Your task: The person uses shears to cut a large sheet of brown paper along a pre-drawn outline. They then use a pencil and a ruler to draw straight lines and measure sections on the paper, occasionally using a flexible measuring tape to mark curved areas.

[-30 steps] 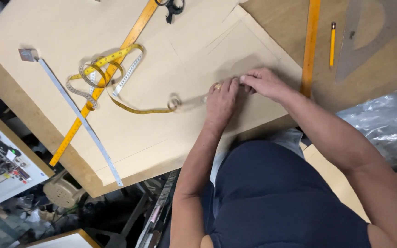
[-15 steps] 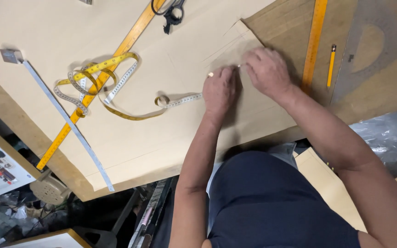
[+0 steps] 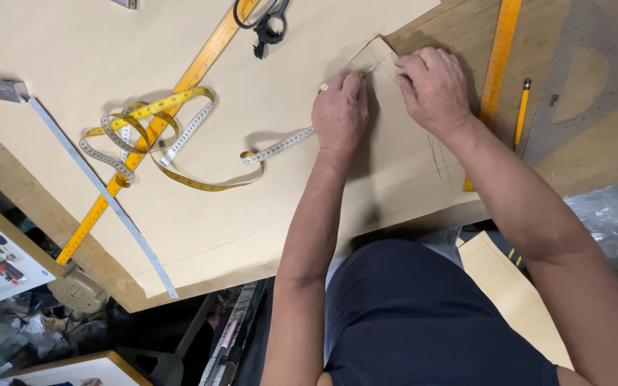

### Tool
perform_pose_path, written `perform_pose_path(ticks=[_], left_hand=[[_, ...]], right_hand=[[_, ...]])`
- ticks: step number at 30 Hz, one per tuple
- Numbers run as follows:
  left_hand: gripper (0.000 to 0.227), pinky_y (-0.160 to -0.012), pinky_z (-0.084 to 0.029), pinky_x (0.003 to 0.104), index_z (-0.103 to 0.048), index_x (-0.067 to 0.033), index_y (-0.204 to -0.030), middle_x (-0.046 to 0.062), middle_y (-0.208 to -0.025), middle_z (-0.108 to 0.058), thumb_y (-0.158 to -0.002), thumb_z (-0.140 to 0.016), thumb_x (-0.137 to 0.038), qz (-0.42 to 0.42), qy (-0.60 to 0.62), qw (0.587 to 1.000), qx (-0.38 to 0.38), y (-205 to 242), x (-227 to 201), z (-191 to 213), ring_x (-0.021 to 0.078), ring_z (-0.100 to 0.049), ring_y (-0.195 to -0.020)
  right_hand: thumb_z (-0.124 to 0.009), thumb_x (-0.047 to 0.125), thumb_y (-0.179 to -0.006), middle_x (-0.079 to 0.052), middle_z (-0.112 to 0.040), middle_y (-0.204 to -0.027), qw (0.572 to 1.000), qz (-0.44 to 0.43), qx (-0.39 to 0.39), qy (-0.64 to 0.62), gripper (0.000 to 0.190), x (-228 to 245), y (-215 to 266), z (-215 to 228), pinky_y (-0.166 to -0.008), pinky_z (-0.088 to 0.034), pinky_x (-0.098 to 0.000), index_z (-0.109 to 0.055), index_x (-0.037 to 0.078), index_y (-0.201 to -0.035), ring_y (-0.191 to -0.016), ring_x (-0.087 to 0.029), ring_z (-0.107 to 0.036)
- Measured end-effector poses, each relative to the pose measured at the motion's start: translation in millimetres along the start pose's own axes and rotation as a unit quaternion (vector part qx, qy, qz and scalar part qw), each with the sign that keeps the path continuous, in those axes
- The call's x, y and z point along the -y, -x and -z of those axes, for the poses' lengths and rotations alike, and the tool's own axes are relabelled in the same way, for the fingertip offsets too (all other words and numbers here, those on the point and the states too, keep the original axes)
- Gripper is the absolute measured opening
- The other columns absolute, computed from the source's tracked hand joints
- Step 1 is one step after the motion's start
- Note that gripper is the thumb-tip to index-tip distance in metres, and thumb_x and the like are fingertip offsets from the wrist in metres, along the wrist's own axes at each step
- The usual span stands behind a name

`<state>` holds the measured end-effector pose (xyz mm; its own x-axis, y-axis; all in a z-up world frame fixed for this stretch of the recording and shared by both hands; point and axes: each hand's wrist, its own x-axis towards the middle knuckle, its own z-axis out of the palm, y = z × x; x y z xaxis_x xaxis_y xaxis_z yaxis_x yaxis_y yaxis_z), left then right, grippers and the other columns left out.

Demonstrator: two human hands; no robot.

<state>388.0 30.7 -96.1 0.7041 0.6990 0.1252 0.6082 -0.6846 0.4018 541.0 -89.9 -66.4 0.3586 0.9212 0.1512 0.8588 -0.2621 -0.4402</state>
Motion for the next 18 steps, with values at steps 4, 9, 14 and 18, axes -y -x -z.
perform_pose_path(ticks=[4, 9, 14, 18], left_hand=[[0.007, -0.054, -0.050, 0.048, -0.064, -0.0197, -0.097, 0.005, -0.094, -0.067, -0.095, -0.062, -0.026, 0.004, -0.015, 1.000, -0.002, 0.4, -0.4, -3.1, 0.0369, -0.062, -0.061], [0.008, -0.051, -0.047, 0.046, -0.061, -0.0185, -0.089, 0.005, -0.085, -0.063, -0.095, -0.059, -0.023, -0.021, -0.049, 0.998, -0.032, -0.9, -4.5, 2.2, 0.0345, -0.059, -0.060], [0.007, -0.049, -0.046, 0.046, -0.060, -0.0190, -0.088, 0.004, -0.082, -0.061, -0.094, -0.060, -0.021, -0.020, -0.051, 0.998, -0.035, -1.5, -4.8, 1.5, 0.0340, -0.058, -0.056], [0.009, -0.049, -0.045, 0.043, -0.058, -0.0186, -0.084, 0.003, -0.076, -0.058, -0.091, -0.060, -0.015, -0.036, -0.062, 0.996, -0.060, -2.1, -5.3, 3.0, 0.0303, -0.056, -0.057]], right_hand=[[-0.073, 0.015, -0.099, -0.010, -0.062, -0.102, 1.000, -0.006, 0.003, -0.004, 0.025, -1.3, 0.6, -1.9, -0.083, -0.049, -0.0440, -0.073, 0.006, -0.123, -0.093, -0.030, -0.059], [-0.073, 0.016, -0.098, -0.010, -0.062, -0.104, 1.000, -0.005, 0.012, 0.010, 0.026, -0.4, 0.0, -0.4, -0.082, -0.049, -0.0435, -0.073, 0.008, -0.123, -0.094, -0.030, -0.060], [-0.074, 0.015, -0.098, -0.009, -0.062, -0.102, 0.999, 0.004, 0.019, 0.028, 0.024, 0.5, -2.7, 2.0, -0.079, -0.050, -0.0423, -0.071, 0.009, -0.120, -0.091, -0.029, -0.059], [-0.076, 0.014, -0.098, -0.006, -0.060, -0.099, 0.995, 0.041, 0.006, 0.087, 0.022, 6.9, -8.3, 6.2, -0.079, -0.048, -0.0383, -0.072, 0.009, -0.119, -0.089, -0.025, -0.059]])
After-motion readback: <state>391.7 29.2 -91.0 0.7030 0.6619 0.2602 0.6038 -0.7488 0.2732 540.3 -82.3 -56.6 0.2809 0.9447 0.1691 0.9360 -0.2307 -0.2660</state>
